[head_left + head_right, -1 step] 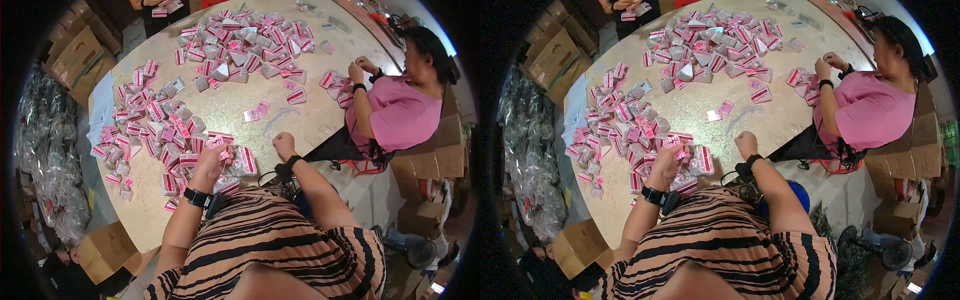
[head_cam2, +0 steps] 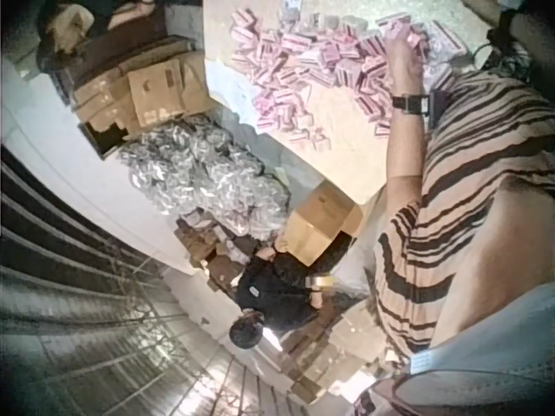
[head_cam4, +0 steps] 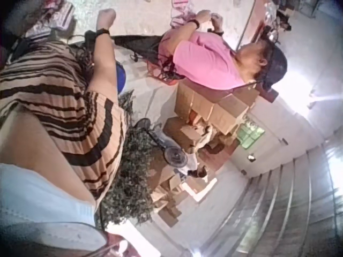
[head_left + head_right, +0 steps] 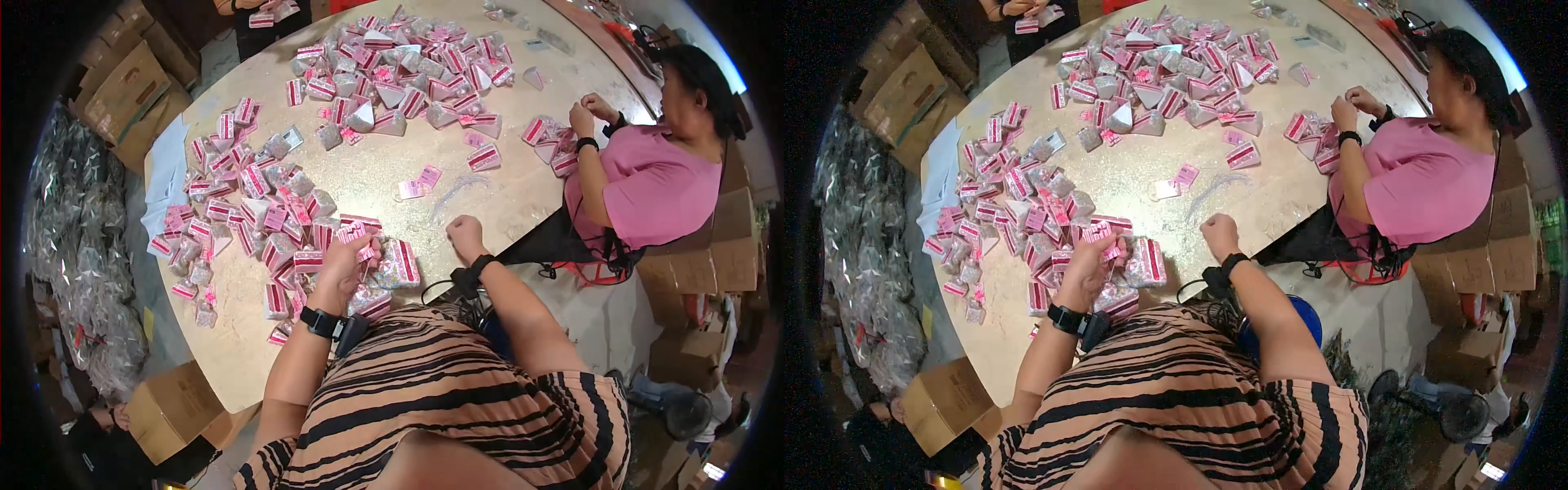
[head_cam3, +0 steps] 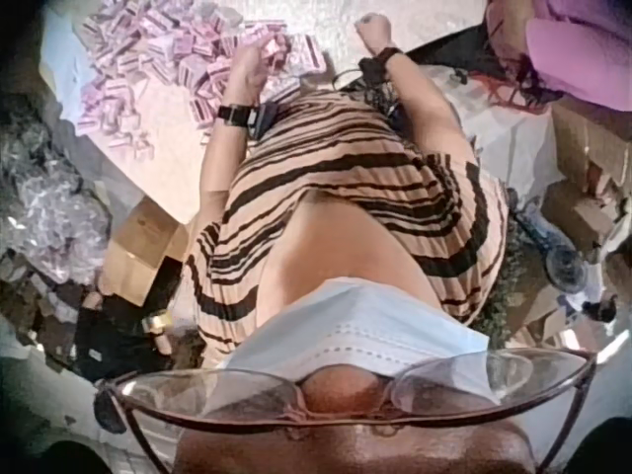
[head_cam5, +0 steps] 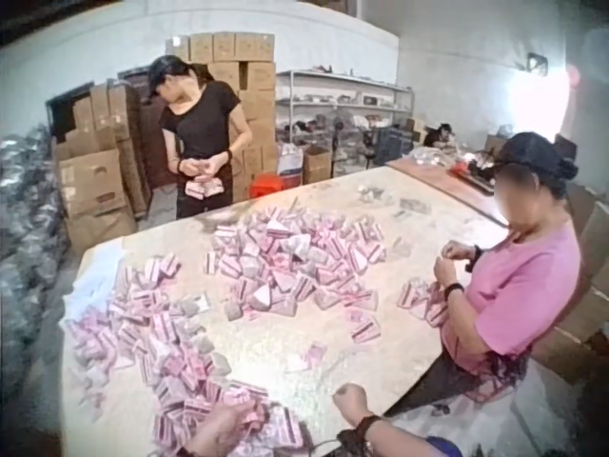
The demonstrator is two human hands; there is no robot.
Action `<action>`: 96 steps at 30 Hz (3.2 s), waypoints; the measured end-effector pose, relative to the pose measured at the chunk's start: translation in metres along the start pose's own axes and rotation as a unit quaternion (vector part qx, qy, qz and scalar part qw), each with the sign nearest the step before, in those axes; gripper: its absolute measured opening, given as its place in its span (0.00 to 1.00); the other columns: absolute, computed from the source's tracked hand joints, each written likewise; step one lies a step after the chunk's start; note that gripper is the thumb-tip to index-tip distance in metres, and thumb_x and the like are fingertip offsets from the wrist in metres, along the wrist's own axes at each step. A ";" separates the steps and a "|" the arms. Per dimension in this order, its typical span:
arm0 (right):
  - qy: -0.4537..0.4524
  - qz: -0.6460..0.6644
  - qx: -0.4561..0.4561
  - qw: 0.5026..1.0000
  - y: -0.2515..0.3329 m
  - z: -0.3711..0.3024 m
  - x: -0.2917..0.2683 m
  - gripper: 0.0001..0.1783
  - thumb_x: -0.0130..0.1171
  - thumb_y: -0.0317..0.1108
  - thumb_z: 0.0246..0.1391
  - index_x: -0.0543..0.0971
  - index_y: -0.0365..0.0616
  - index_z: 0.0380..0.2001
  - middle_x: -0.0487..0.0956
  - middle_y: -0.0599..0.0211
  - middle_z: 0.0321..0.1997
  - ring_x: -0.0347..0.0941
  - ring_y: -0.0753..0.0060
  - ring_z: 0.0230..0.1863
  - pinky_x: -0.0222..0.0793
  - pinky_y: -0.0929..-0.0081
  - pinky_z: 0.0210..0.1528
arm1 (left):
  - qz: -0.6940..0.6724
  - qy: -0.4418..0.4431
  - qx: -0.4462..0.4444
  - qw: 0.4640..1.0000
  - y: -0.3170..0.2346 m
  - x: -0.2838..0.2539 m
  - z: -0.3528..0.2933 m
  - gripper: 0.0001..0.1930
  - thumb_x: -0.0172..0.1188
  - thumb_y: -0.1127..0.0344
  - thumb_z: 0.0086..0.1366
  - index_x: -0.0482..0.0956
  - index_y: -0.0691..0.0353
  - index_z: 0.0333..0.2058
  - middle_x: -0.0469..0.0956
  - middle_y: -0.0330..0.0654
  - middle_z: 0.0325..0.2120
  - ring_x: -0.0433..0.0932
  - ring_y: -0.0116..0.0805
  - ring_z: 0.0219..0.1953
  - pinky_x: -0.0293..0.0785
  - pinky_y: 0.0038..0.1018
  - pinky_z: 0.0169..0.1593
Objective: The person repeatedly picks small bubble-wrapped items from a pile on a table, places them into clear plastic bags, and seals the bags. They then place the sealed packages onto a growing pile of finished items.
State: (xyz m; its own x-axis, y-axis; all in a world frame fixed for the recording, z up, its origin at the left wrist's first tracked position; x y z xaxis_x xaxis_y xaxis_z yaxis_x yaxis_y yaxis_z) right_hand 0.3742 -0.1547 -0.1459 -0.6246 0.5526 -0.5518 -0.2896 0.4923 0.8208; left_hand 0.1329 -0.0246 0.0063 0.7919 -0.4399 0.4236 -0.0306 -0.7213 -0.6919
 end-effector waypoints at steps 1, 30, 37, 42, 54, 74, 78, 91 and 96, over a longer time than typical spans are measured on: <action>0.026 0.090 0.043 0.995 0.004 0.000 -0.003 0.08 0.58 0.30 0.42 0.77 0.34 0.23 0.77 0.53 0.20 0.74 0.61 0.19 0.70 0.69 0.23 | -0.004 0.001 0.003 1.000 0.002 -0.002 0.002 0.07 0.52 0.69 0.62 0.73 0.68 0.33 0.74 0.42 0.22 0.73 0.30 0.22 0.70 0.22 0.23; 0.280 0.151 -0.190 0.929 0.219 -0.059 -0.024 0.04 0.57 0.24 0.46 0.75 0.35 0.26 0.73 0.70 0.22 0.70 0.82 0.24 0.66 0.82 0.26 | -0.049 0.072 -0.004 0.996 -0.008 0.017 -0.014 0.09 0.51 0.67 0.64 0.73 0.68 0.34 0.73 0.39 0.22 0.70 0.27 0.23 0.64 0.19 0.24; 0.109 0.076 -0.312 0.941 0.228 -0.062 -0.035 0.04 0.57 0.25 0.46 0.76 0.35 0.26 0.74 0.63 0.23 0.69 0.73 0.22 0.64 0.78 0.25 | -0.043 0.122 0.017 0.991 -0.009 0.015 -0.015 0.09 0.53 0.66 0.63 0.75 0.67 0.34 0.74 0.40 0.24 0.73 0.28 0.26 0.65 0.17 0.26; 0.085 0.114 -0.336 0.931 0.244 -0.072 -0.044 0.04 0.57 0.26 0.46 0.76 0.35 0.26 0.73 0.62 0.24 0.69 0.73 0.20 0.63 0.78 0.23 | -0.015 0.101 0.016 0.995 -0.015 0.020 -0.022 0.08 0.55 0.67 0.62 0.76 0.67 0.31 0.75 0.41 0.24 0.73 0.28 0.26 0.65 0.18 0.26; 0.116 0.110 -0.420 0.893 0.252 -0.082 -0.038 0.02 0.57 0.22 0.46 0.75 0.36 0.26 0.72 0.63 0.25 0.70 0.73 0.22 0.65 0.79 0.23 | -0.011 0.100 0.032 0.994 -0.023 0.023 -0.028 0.07 0.57 0.71 0.59 0.77 0.65 0.35 0.77 0.38 0.28 0.74 0.26 0.27 0.68 0.18 0.26; 0.076 0.061 -0.477 0.874 0.248 -0.077 -0.026 0.04 0.58 0.23 0.42 0.74 0.38 0.25 0.71 0.61 0.22 0.69 0.63 0.22 0.64 0.72 0.23 | -0.023 0.132 0.037 0.990 -0.015 0.012 -0.017 0.05 0.57 0.72 0.59 0.77 0.63 0.35 0.77 0.38 0.29 0.75 0.26 0.28 0.70 0.19 0.27; 0.070 0.013 -0.501 0.863 0.246 -0.076 -0.024 0.05 0.58 0.25 0.41 0.74 0.40 0.25 0.71 0.61 0.23 0.69 0.59 0.24 0.64 0.69 0.25 | -0.045 0.112 0.041 0.992 -0.017 0.018 -0.019 0.05 0.56 0.77 0.56 0.75 0.67 0.32 0.76 0.41 0.23 0.73 0.27 0.21 0.65 0.18 0.19; 0.024 -0.106 -0.573 0.813 0.245 -0.081 -0.022 0.07 0.59 0.30 0.39 0.73 0.44 0.25 0.70 0.64 0.24 0.69 0.63 0.26 0.64 0.69 0.28 | 0.022 0.111 0.054 0.992 -0.014 0.017 -0.016 0.02 0.54 0.76 0.56 0.75 0.64 0.28 0.75 0.39 0.23 0.73 0.25 0.21 0.65 0.19 0.21; 0.021 -0.082 -0.569 0.818 0.240 -0.081 -0.023 0.07 0.59 0.29 0.39 0.75 0.43 0.27 0.72 0.63 0.25 0.70 0.61 0.27 0.66 0.69 0.29 | 0.167 0.083 0.123 0.975 -0.021 0.024 -0.021 0.04 0.53 0.73 0.55 0.76 0.64 0.29 0.74 0.34 0.22 0.71 0.21 0.22 0.65 0.19 0.23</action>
State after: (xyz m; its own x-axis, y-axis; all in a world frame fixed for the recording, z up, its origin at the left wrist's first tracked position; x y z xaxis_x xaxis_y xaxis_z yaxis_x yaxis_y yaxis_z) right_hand 0.2607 -0.1036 0.0759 -0.5268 0.5065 -0.6826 -0.8448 -0.4002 0.3550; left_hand 0.1401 -0.0313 0.0428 0.6521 -0.7238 0.2255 -0.1059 -0.3815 -0.9183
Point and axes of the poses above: each hand's wrist, its own z-axis towards the middle knuckle, its own x-axis out of the palm, y = z × x, the point moved 2 cm from there along z, towards the middle knuckle
